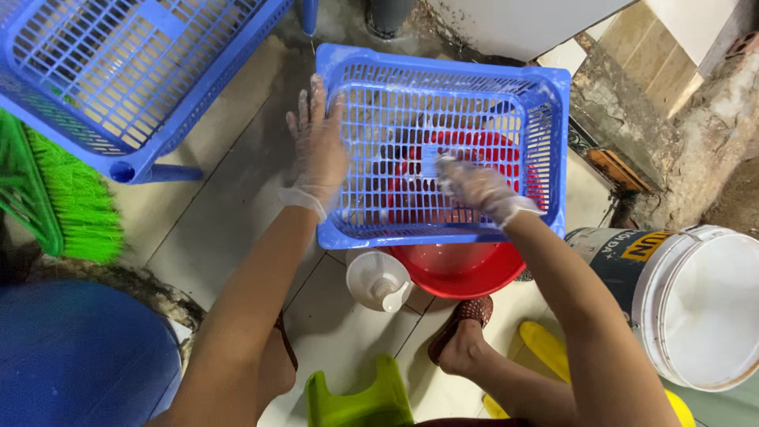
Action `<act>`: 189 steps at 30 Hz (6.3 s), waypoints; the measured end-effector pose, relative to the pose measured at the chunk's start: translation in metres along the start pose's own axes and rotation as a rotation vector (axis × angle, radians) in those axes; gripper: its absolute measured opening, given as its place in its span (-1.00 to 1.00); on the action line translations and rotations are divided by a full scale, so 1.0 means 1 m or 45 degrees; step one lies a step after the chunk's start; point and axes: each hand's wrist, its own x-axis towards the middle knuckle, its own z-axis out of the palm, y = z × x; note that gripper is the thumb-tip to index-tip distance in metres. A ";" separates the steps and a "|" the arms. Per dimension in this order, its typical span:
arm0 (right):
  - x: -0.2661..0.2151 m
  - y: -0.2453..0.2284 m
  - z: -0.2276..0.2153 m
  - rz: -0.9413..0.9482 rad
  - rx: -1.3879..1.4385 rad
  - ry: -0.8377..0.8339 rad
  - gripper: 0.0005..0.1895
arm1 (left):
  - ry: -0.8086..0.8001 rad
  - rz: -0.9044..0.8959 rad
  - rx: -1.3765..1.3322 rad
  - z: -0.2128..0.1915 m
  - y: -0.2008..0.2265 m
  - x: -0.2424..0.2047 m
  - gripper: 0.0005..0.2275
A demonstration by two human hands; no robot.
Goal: The person scrubs a blue plastic basket with a soapy cloth, repeatedly dipping the cloth into a red basin of soapy water. The person cleans the interior, sides, and underside of the basket, then rinses it under running water.
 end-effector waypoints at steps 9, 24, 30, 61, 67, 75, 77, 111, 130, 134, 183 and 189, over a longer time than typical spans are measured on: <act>0.077 -0.080 0.083 -1.181 -0.270 0.789 -0.69 | -0.014 -0.039 0.003 0.003 0.000 0.004 -0.35; 0.044 -0.031 0.057 -0.494 -0.310 0.396 -0.62 | 0.001 -0.065 -0.063 0.005 -0.001 0.006 -0.35; 0.099 -0.101 0.106 -0.736 -0.051 0.719 -0.63 | 0.055 -0.018 0.067 0.011 -0.008 0.010 -0.35; 0.010 0.017 0.014 0.281 0.136 0.101 -0.58 | -0.043 -0.136 -0.029 -0.007 0.006 0.004 -0.33; 0.050 -0.034 0.065 -0.152 0.113 0.299 -0.54 | -0.009 -0.168 -0.048 0.000 0.004 0.006 -0.35; 0.064 -0.082 0.087 -0.453 -0.188 0.319 -0.68 | 0.024 -0.113 0.040 0.002 0.001 0.008 -0.33; 0.049 -0.057 0.067 -0.344 -0.168 0.224 -0.64 | 0.030 -0.101 0.027 0.001 0.000 0.009 -0.32; 0.030 -0.036 0.033 -0.502 -0.551 1.033 -0.48 | 0.003 -0.119 0.063 0.008 -0.009 0.007 -0.33; -0.055 0.265 0.249 0.331 0.928 0.967 -0.75 | -0.490 0.743 0.425 0.032 0.089 -0.004 -0.44; -0.033 0.275 0.284 0.342 1.121 0.874 -0.66 | -0.852 0.726 0.403 0.081 0.105 -0.005 -0.41; 0.022 -0.057 -0.012 -0.082 0.517 0.345 -0.50 | -0.736 -0.053 0.786 0.090 0.020 0.026 -0.32; 0.005 -0.056 0.011 -0.645 0.012 0.446 -0.56 | -0.784 -0.076 0.809 0.100 0.018 0.021 -0.28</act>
